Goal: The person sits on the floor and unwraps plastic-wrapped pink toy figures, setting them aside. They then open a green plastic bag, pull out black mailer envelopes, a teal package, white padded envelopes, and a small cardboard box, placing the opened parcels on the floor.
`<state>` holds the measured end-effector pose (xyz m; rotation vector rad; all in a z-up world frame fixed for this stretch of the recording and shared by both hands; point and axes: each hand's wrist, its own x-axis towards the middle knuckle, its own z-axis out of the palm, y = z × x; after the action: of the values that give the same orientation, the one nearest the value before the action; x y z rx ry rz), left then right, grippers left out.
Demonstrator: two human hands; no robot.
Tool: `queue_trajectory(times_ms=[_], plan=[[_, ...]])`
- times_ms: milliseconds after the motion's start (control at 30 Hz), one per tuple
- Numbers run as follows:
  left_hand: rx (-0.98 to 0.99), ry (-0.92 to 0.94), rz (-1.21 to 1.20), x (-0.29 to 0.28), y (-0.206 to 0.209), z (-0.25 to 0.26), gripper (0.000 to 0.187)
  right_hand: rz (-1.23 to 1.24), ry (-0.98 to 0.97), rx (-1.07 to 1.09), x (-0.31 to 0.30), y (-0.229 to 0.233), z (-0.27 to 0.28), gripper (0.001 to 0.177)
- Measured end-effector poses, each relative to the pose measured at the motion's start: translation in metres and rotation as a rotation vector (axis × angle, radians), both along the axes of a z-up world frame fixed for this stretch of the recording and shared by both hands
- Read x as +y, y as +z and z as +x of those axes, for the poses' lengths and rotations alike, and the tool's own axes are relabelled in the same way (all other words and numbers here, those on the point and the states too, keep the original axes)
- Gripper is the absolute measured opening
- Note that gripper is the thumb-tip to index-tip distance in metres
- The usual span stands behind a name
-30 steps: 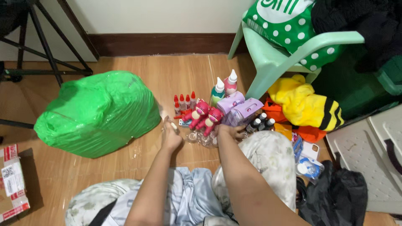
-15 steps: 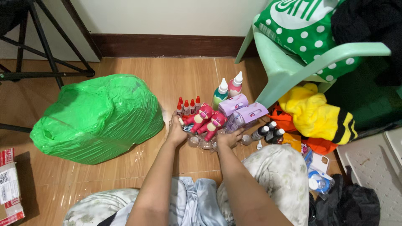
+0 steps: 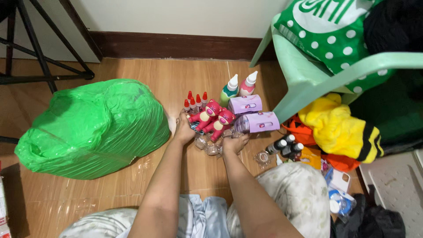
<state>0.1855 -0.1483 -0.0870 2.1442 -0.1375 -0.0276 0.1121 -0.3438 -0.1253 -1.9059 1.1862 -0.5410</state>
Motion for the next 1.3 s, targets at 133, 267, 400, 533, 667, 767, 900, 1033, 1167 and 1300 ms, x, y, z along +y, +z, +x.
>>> queue_trajectory(times_ms=[133, 267, 400, 533, 667, 767, 900, 1033, 1167, 1300], plan=[[0.002, -0.014, 0.029, -0.003, -0.005, 0.017, 0.100, 0.162, -0.116, 0.060, -0.010, 0.019, 0.007, 0.121], [0.025, -0.030, 0.030, -0.002, 0.002, 0.028, 0.114, -0.117, -0.149, -0.106, -0.011, 0.038, 0.010, 0.118], [0.077, -0.056, 0.042, -0.004, 0.011, 0.022, 0.137, -0.169, -0.001, -0.211, -0.002, 0.034, 0.005, 0.126], [0.077, -0.048, 0.037, -0.002, 0.020, 0.024, 0.136, -0.147, 0.030, -0.252, 0.003, 0.021, 0.020, 0.126], [0.086, -0.034, 0.010, -0.006, 0.016, 0.034, 0.137, -0.124, 0.049, -0.257, -0.003, 0.010, 0.033, 0.128], [0.099, -0.019, 0.021, -0.010, 0.012, 0.051, 0.133, -0.153, 0.096, -0.290, -0.009, 0.010, 0.052, 0.129], [0.094, -0.013, -0.020, -0.017, 0.004, 0.081, 0.132, -0.156, 0.175, -0.340, -0.017, 0.010, 0.078, 0.130], [0.049, -0.025, -0.017, -0.028, -0.003, 0.114, 0.136, -0.169, 0.264, -0.462, -0.032, 0.007, 0.109, 0.130], [0.032, -0.049, 0.050, -0.038, -0.012, 0.150, 0.136, -0.098, 0.322, -0.410, -0.051, 0.004, 0.142, 0.136], [0.030, -0.006, -0.026, -0.048, -0.022, 0.175, 0.142, -0.106, 0.406, -0.454, -0.065, 0.019, 0.170, 0.129]])
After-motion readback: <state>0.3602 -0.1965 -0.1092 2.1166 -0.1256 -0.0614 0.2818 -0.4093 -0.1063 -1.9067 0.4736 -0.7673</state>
